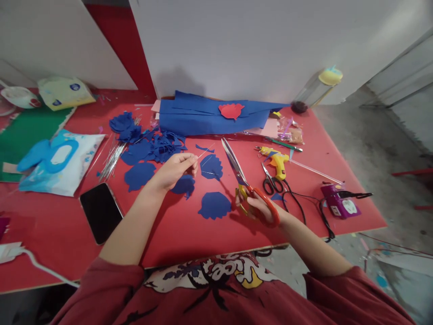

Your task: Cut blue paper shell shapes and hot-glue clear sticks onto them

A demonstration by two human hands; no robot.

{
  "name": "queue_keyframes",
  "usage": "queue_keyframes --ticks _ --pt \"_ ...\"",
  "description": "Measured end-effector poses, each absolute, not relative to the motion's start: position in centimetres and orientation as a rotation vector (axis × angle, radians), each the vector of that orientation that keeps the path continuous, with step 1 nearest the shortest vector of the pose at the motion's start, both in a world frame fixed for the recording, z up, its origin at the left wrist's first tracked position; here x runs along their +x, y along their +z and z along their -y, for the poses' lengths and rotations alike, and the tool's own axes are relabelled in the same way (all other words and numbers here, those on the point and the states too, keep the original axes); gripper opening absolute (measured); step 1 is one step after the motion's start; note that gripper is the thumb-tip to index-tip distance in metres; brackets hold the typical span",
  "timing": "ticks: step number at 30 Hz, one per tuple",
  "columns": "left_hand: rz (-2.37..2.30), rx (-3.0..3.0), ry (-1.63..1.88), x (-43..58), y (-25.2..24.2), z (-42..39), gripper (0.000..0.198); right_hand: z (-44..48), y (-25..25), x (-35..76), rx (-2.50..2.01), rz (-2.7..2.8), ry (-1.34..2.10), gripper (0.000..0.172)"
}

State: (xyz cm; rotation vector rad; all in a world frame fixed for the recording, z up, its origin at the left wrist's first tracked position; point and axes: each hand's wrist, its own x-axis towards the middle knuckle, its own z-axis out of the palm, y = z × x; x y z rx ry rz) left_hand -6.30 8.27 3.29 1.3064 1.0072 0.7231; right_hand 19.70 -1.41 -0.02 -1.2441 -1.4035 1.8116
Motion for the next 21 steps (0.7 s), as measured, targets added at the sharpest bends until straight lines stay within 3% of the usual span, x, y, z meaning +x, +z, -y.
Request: queue_keyframes --ticks 9,21 --pt "-1.076 1.365 0.76 -6.1 3.5 -8.1 0.028 1.2 0.8 18.8 -1.307 1.181 2.034 0.062" --pt "-1.02 1.695 0.513 -6.5 3.5 -7.8 0.033 1.0 1.6 17.9 -1.338 1.456 1.865 0.067"
